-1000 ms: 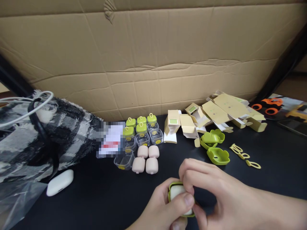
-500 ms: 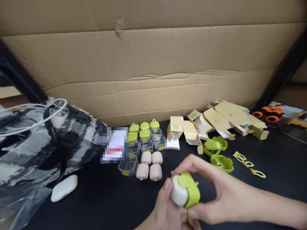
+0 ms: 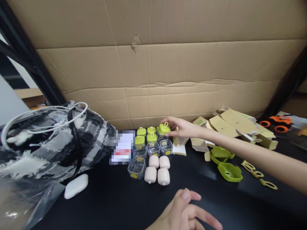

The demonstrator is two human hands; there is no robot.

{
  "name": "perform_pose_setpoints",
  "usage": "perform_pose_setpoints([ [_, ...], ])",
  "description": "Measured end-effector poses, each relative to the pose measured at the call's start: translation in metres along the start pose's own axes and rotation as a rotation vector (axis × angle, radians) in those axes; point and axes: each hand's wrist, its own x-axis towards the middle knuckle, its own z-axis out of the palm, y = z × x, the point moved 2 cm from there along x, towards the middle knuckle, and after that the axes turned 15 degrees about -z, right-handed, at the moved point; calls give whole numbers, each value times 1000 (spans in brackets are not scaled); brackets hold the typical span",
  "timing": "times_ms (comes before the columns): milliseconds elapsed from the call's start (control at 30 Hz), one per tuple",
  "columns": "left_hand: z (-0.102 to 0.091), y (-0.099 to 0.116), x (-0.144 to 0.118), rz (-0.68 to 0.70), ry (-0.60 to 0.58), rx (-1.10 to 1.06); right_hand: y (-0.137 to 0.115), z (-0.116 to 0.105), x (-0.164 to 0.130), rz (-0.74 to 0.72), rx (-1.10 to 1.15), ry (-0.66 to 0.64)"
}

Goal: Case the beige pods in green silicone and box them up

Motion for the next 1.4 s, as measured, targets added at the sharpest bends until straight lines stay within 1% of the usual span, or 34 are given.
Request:
perform_pose_setpoints([
  [133,2,2,-2,-29,64,-5,5,6,5,24,-89,-92],
  [233,1,2,-4,-31,54,-20,5,8,8,30,-125,-141],
  [367,2,2,-6,-20,16,-35,1,9,10,33,-156,-180],
  [433,3,2,-6,-17,16,-31,-1,10,9,35,-174,-194],
  [667,7,6,-6,-14,82,49,3,17,9,8,-181,-245],
  [833,9,6,-6,14,97,67,7,21,9,8,-171,-267],
  [967,9,7,-6,40,60,97,5,19,10,21,-167,-265],
  [1067,8,7,-6,38,52,99,4,17,12,30,-169,-261],
  [1167,8,6,-6,33,73,97,5,15,14,41,-178,-258],
  [1267,9,6,-6,25,95,94,6,15,15,48,-182,-275],
  [1400,10,7,-7,21,84,87,7,17,16,56,-192,-295],
])
